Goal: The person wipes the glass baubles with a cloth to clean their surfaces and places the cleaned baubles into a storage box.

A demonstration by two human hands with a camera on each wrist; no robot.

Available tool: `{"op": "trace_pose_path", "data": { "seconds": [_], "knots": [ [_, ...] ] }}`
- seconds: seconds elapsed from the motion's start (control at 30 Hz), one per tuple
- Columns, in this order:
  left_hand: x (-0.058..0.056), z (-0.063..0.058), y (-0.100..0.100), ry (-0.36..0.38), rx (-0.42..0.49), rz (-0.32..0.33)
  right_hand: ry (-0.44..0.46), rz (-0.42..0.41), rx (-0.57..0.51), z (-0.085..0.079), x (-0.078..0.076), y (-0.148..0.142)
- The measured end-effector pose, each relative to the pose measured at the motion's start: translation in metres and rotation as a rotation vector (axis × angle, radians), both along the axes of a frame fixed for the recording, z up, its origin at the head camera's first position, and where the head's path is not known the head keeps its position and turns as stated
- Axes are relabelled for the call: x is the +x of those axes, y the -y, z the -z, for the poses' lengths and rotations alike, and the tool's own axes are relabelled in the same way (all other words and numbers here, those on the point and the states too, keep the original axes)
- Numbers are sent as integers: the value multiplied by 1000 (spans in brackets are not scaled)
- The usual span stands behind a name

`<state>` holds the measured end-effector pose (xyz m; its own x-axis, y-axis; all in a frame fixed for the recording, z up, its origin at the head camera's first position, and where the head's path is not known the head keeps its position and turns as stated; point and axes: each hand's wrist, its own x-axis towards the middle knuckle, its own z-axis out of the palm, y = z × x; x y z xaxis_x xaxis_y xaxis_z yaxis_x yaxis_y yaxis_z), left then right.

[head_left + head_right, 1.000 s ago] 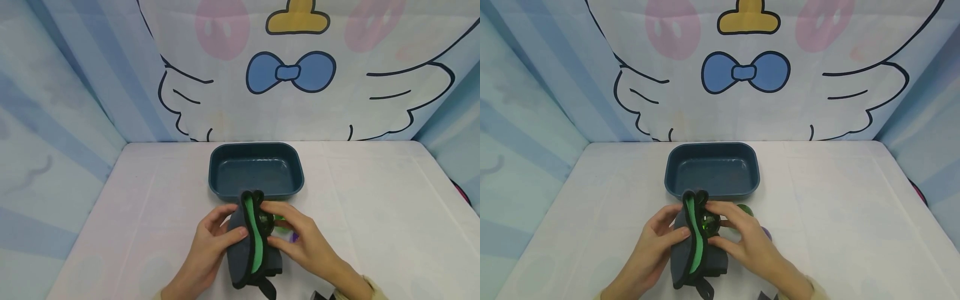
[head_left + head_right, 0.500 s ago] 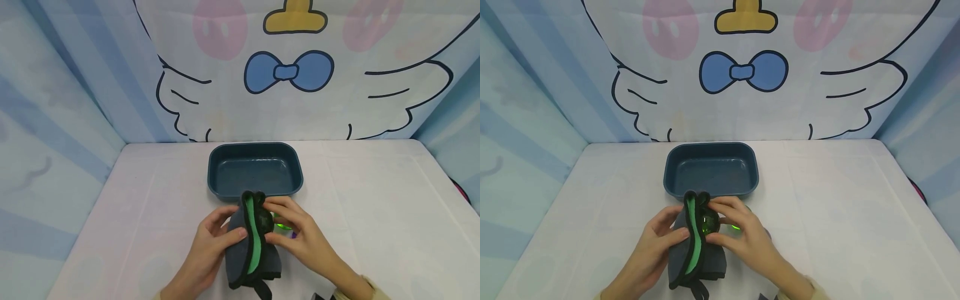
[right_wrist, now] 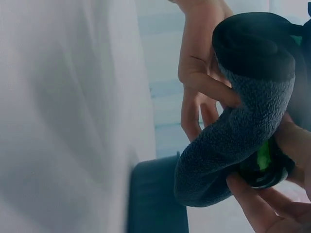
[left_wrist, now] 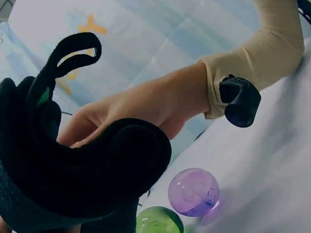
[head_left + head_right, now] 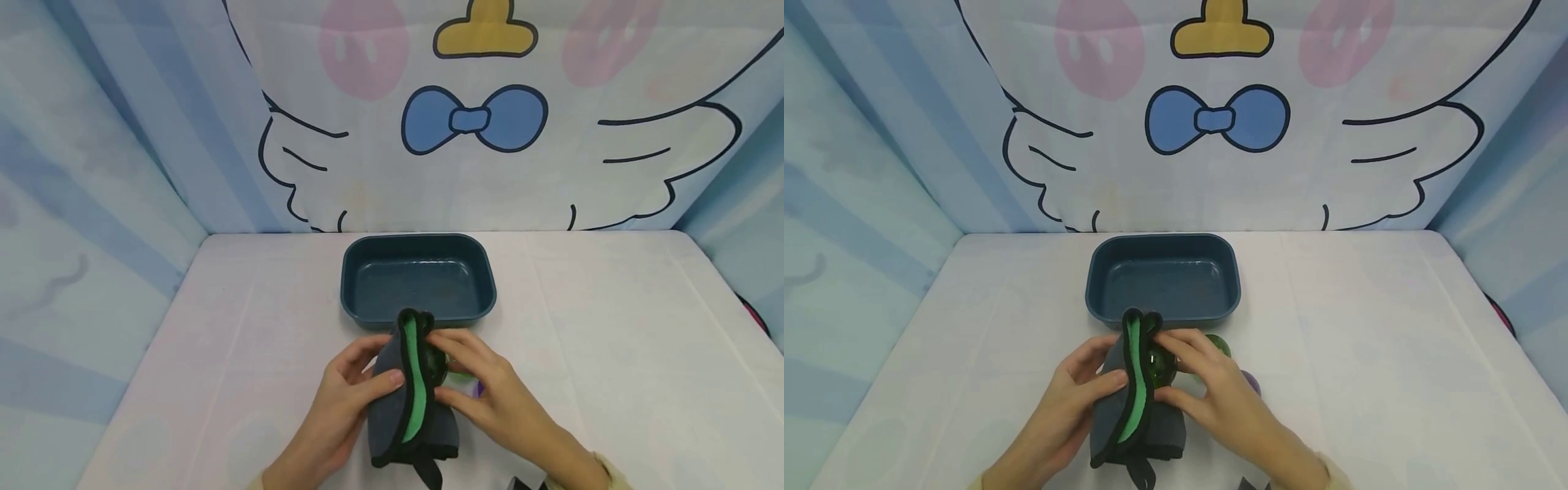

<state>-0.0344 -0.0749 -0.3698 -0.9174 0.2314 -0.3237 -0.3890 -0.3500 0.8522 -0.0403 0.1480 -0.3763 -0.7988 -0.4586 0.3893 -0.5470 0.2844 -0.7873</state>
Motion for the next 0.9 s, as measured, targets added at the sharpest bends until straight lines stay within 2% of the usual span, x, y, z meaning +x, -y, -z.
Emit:
{"op": "trace_pose_path", "data": {
  "seconds": [0.17, 0.27, 0.47, 0.57, 0.77, 0.9],
  "knots": [
    [1, 1, 1, -25, 32, 17, 102, 50, 42, -1, 0, 0],
    [1, 0, 0, -28, 30, 16, 123, 81, 52, -1, 0, 1],
    [-1, 0, -1, -10, 14, 0, 27, 110, 2, 0, -1, 5],
    [-1, 1, -1, 1, 15, -6, -24, 96, -13, 0, -1, 5],
    [-1, 2, -1, 7, 29, -12, -42, 36, 25, -1, -1, 1],
    [-1, 2, -1, 7, 33, 0, -112, 28, 28, -1, -2, 0]
  ]
}}
